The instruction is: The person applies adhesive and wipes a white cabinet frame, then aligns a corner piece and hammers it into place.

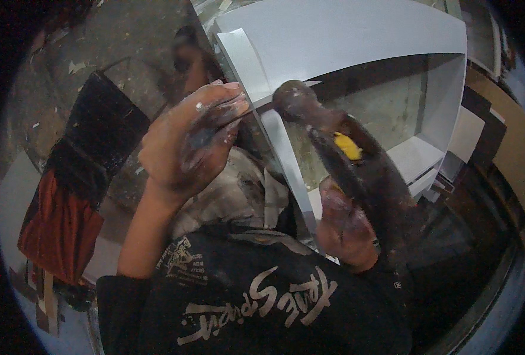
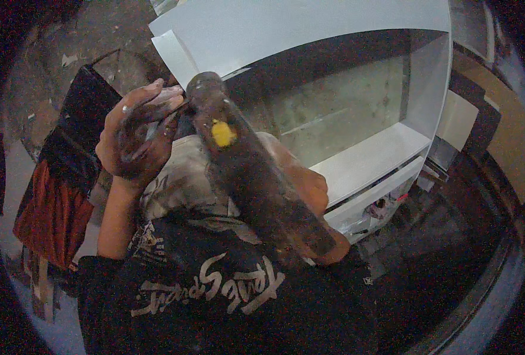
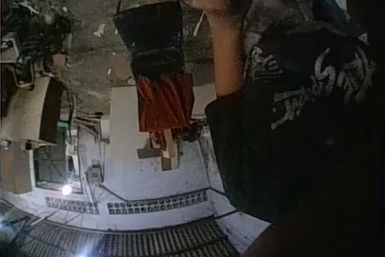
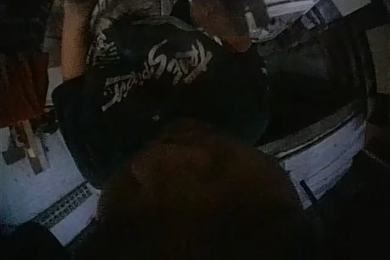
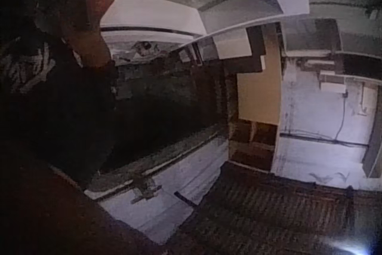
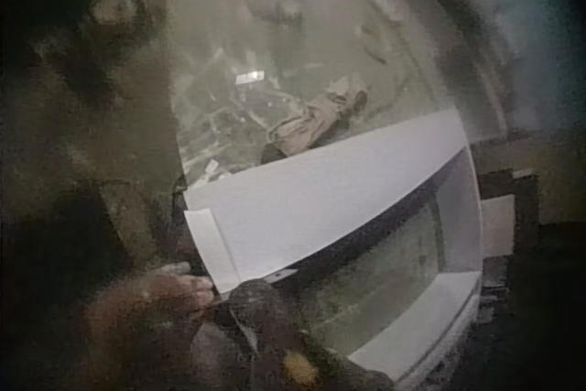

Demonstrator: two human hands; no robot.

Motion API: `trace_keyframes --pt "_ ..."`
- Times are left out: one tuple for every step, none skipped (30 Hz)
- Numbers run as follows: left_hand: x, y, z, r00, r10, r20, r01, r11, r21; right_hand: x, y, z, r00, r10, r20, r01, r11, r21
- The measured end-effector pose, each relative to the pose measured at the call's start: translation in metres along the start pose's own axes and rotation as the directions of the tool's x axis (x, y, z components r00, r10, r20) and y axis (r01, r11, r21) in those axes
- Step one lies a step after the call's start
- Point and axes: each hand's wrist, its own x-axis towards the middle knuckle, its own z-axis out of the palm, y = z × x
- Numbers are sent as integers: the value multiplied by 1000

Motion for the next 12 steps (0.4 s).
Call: trace_keyframes --pt "1 0 0 1000 2 2 -2 1000 4 0 0 0 1000 -19 1 19 1000 -10" --pt "2 1 -1 1000 -5 18 4 1000 24 1 -1 1 999 -37 2 37 999 -20" --pt "3 3 -1 999 -11 34 10 999 43 1 -1 1 998 -66 3 66 996 -66" --pt "4 6 -2 999 -20 48 17 998 67 0 0 0 994 -105 26 108 984 -140" --pt "4 8 -3 998 -33 56 28 996 84 0 0 -2 988 -146 50 153 965 -212" --pt "5 10 -4 997 -45 65 38 994 101 -4 4 -6 977 -192 96 212 927 -311" --pt "7 12 -5 996 -56 71 48 992 113 -4 3 -7 978 -186 98 208 920 -331" --pt "7 11 -5 998 -45 49 40 995 94 -4 2 -7 979 -180 101 204 914 -350" --pt "7 9 -3 999 -34 27 32 997 76 -2 -1 -3 990 -126 60 138 948 -287" --pt "5 5 -1 1000 -22 8 22 998 58 1 2 1 992 -119 37 125 962 -242" --pt "5 2 1 1000 -22 17 21 998 59 5 5 3 994 -112 15 112 974 -197" --pt "5 0 2 999 -23 26 21 998 60 -37 -24 -13 994 -110 15 111 974 -197"
